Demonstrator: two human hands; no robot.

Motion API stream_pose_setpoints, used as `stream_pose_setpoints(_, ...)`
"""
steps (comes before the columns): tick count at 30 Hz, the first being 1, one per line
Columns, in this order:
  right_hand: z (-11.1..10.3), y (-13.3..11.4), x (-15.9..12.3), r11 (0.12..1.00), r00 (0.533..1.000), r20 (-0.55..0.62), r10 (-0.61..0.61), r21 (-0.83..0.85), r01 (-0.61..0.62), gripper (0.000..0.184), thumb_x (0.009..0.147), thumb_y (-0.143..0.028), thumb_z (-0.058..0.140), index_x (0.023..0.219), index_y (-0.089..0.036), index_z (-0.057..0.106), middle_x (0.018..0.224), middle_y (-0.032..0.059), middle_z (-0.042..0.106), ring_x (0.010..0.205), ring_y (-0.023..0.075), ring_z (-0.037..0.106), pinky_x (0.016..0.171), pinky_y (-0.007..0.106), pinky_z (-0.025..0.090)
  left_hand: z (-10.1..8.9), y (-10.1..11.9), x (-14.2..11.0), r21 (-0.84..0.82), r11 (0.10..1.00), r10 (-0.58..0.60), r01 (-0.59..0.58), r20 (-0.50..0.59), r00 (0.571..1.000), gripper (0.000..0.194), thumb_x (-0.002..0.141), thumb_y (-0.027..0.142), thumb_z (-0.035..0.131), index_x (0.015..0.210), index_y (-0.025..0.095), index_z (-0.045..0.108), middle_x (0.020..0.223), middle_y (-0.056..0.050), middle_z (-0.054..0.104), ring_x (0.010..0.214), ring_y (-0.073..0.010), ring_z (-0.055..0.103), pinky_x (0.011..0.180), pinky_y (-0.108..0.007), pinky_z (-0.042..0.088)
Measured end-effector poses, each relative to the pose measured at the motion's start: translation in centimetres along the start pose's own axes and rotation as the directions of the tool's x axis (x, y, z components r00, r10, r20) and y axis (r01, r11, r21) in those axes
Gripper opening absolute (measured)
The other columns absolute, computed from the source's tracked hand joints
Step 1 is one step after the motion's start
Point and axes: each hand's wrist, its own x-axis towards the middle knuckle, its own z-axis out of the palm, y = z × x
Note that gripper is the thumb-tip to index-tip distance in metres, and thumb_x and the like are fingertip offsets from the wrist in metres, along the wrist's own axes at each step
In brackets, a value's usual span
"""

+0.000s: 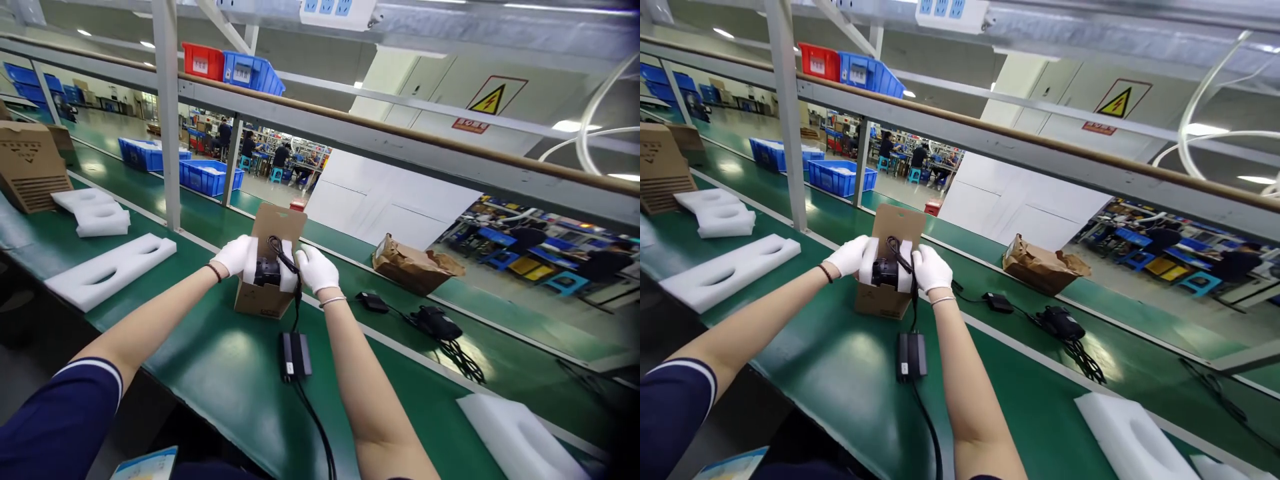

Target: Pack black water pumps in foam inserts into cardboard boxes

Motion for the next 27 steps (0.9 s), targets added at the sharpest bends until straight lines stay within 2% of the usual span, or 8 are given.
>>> stream_pose_setpoints(6,1.9,-1.3,1.4,0.957,0.945,0.269,-0.184,-0.17,0.234,0.054,0.09,-0.022,0.057,0.143,-0.027,0.053,0.124,0.0143,0.068,0.136,0.0343,0.045,0.112,0.064,0.027,0.2,2.9,2.2,0.112,0.991,0.061,-0.08,0.158,0.986,0.017,0.076,0.014,0.062,0.089,0.015,0.073,0.104,-0.016,0.072,0.108,-0.0337,0.063,0.101,-0.051,0.043)
stream_pose_setpoints(10,2.5,0.8,-2.5,0.954,0.969,0.129,-0.21,-0.189,0.232,0.043,0.097,-0.028,0.049,0.138,-0.024,0.057,0.152,0.0137,0.046,0.145,0.0328,0.029,0.118,0.062,0.015,0.2,4.1,0.3,0.124,0.987,0.083,-0.097,0.118,0.99,0.025,0.082,0.013,0.054,0.1,0.01,0.071,0.112,-0.021,0.068,0.122,-0.0385,0.053,0.108,-0.056,0.033)
stream_pose_setpoints(13,3.7,6.0,-10.6,0.996,1.0,-0.029,0.006,-0.09,-0.009,0.044,0.097,-0.045,0.049,0.131,-0.019,0.061,0.145,0.0152,0.052,0.134,0.031,0.046,0.112,0.048,0.034,1.7,4.8,-4.8,0.029,0.99,0.141,-0.139,-0.087,0.986,0.04,0.091,0.014,0.041,0.126,0.014,0.06,0.129,-0.019,0.06,0.126,-0.0325,0.05,0.108,-0.049,0.036)
stream_pose_setpoints(15,5.3,9.0,-17.2,0.966,0.948,0.186,0.257,-0.028,-0.257,0.049,0.089,-0.052,0.061,0.121,-0.016,0.064,0.119,0.016,0.067,0.111,0.0312,0.062,0.096,0.043,0.047,4.2,6.5,-8.3,-0.075,0.962,0.251,-0.264,-0.151,0.956,0.043,0.091,0.016,0.044,0.132,0.019,0.056,0.13,-0.015,0.059,0.124,-0.0297,0.052,0.106,-0.045,0.04)
stream_pose_setpoints(18,7.9,9.9,-25.3,0.854,0.781,0.433,0.449,0.05,-0.518,0.03,0.088,-0.036,0.061,0.108,-0.014,0.064,0.091,0.0105,0.069,0.084,0.0249,0.066,0.078,0.036,0.05,9.7,11.4,-11.2,-0.201,0.83,0.52,-0.52,-0.059,0.852,0.058,0.082,0.018,0.059,0.139,0.021,0.049,0.142,-0.014,0.053,0.134,-0.0322,0.045,0.113,-0.047,0.037)
stream_pose_setpoints(20,8.7,8.1,-28.2,0.792,0.783,0.428,0.451,0.214,-0.572,0.021,0.095,-0.029,0.048,0.102,-0.016,0.063,0.082,0.0041,0.066,0.072,0.0168,0.063,0.069,0.027,0.048,13.3,15.2,-11.4,-0.269,0.79,0.564,-0.551,-0.033,0.825,0.072,0.075,0.022,0.068,0.143,0.017,0.045,0.149,-0.017,0.046,0.141,-0.0381,0.038,0.116,-0.053,0.035)
stream_pose_setpoints(24,6.5,3.5,-29.1,0.667,0.936,0.253,0.245,0.656,-0.352,0.026,0.098,-0.039,0.044,0.09,-0.02,0.059,0.073,-0.0024,0.058,0.065,0.0121,0.054,0.063,0.023,0.044,15.5,20.4,-10.2,-0.617,0.719,0.299,-0.32,-0.141,0.944,0.062,0.082,0.025,0.062,0.142,0.017,0.047,0.146,-0.016,0.053,0.134,-0.0314,0.051,0.114,-0.047,0.044)
stream_pose_setpoints(27,3.8,1.6,-27.9,0.661,0.967,0.07,0.246,0.717,-0.221,0.023,0.093,-0.043,0.054,0.098,-0.022,0.062,0.079,-0.0019,0.062,0.072,0.014,0.058,0.073,0.026,0.048,12.2,20.5,-10.5,-0.922,0.379,-0.007,-0.083,-0.092,0.996,0.06,0.085,0.04,0.064,0.141,0.022,0.049,0.134,-0.009,0.063,0.121,-0.0274,0.062,0.108,-0.042,0.051)
